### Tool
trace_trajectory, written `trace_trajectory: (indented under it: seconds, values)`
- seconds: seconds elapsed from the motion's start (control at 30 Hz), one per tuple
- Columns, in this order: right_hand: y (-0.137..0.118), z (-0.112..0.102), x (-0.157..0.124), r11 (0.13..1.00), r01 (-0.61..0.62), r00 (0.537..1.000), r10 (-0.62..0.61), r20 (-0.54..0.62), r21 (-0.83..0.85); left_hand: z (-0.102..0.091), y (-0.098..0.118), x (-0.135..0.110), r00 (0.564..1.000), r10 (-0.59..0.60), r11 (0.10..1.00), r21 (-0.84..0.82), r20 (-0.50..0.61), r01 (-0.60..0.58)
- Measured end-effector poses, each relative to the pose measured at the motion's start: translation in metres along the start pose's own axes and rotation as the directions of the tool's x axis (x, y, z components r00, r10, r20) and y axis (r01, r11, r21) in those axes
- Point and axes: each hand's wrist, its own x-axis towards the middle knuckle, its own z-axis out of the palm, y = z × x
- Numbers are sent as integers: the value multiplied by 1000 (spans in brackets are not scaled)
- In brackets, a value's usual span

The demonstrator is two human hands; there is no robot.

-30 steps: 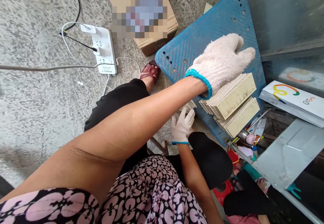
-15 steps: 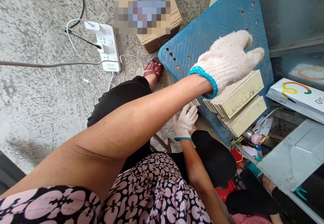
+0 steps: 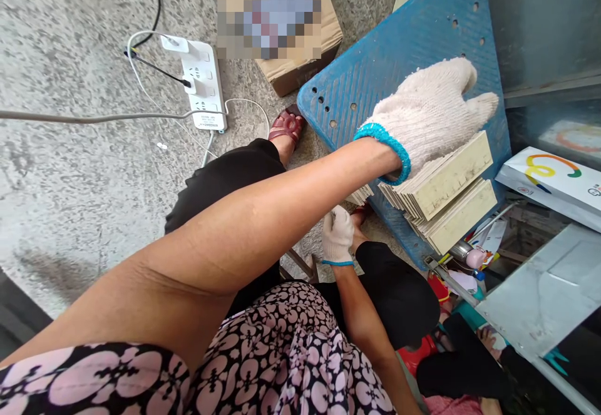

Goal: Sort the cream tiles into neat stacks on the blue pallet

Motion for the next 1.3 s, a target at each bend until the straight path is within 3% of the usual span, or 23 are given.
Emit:
trace_trajectory:
  seconds: [0.1, 0.23, 0.37, 0.47, 0.63, 0.7, 0.8, 0.93, 1.1, 1.2, 1.3]
  values:
    - [9, 4, 1, 993, -17, 999, 12, 46, 115, -5, 4, -1, 1000, -12, 1000, 4, 22, 12]
    - [14, 3, 5, 984, -77, 990, 57, 132, 159, -10, 9, -2, 986, -136, 988, 89, 92, 127]
    - [10, -13, 20, 976, -172, 970, 144, 196, 134, -9, 4, -1, 995, -47, 997, 64, 83, 42]
    - [10, -45, 35, 963, -195, 967, 156, 202, 185, -8, 1, -1, 992, -28, 993, 120, 126, 13]
    - [23, -127, 61, 893, -180, 961, 70, 269, 413, -11, 5, -7, 941, -109, 964, 266, 321, 21]
    - [31, -160, 72, 857, -189, 971, 90, 222, 479, -10, 3, -8, 927, -151, 941, 338, 344, 28]
    - [41, -199, 87, 792, -191, 981, 134, 141, 580, -1, -7, -10, 918, -112, 893, 443, 379, -74]
    - [45, -232, 102, 744, -184, 970, 241, -2, 643, 15, -23, -9, 891, -110, 836, 526, 440, -156]
    - [40, -241, 109, 688, -158, 920, 362, -146, 708, 36, -25, -13, 875, -135, 782, 593, 465, -194]
    - [41, -237, 111, 599, -187, 908, 408, -95, 778, 52, -22, -20, 876, -173, 755, 632, 450, -175]
    - [47, -236, 117, 564, -170, 923, 379, -71, 808, 71, -24, -28, 886, -218, 726, 675, 408, -132]
